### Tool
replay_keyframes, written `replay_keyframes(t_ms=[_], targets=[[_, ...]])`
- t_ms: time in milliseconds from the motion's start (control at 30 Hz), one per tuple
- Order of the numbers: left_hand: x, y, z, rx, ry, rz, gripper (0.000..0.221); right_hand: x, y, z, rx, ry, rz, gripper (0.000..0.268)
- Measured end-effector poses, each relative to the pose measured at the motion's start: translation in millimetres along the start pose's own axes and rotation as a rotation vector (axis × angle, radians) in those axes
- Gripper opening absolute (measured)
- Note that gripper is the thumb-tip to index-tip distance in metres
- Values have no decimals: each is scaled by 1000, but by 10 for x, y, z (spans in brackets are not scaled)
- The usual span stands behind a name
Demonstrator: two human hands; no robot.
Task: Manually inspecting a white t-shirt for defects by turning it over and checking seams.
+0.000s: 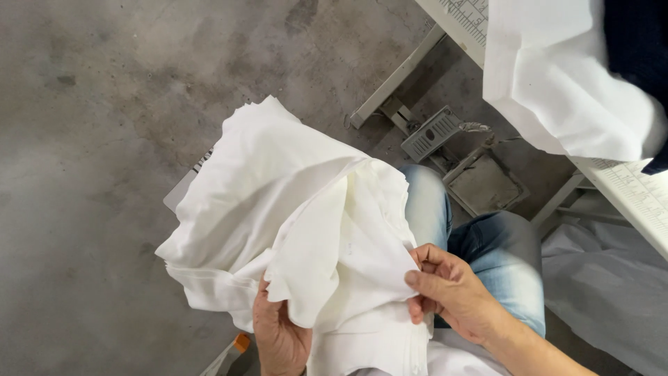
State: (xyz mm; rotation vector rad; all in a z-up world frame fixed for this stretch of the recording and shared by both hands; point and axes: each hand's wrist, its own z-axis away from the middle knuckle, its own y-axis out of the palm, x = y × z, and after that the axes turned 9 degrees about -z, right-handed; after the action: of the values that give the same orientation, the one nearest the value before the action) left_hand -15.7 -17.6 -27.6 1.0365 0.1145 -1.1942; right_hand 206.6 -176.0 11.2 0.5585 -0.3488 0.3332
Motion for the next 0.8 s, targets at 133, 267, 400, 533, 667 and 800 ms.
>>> replay_keyframes(t_ms=[133, 267, 400, 533, 667, 800], targets=[[-9, -80, -50, -37, 2, -12, 41, -3, 92, 30, -91, -35, 170, 22], [77, -174, -64, 25, 7, 15, 32, 49, 222, 75, -243, -104, 551, 22], [74, -103, -53, 135, 40, -22, 23, -235, -130, 12, 33, -677, 1636, 67], [83, -120, -24, 139, 30, -68, 26, -84, 317, 86, 70, -1093, 2077, 47], [192, -262, 13, 63, -16, -148, 15, -94, 331, -19, 584, -1007, 1602, 26], [336, -266, 91, 90, -23, -213, 23, 9, 677, 56, 240, -410, 949, 36]])
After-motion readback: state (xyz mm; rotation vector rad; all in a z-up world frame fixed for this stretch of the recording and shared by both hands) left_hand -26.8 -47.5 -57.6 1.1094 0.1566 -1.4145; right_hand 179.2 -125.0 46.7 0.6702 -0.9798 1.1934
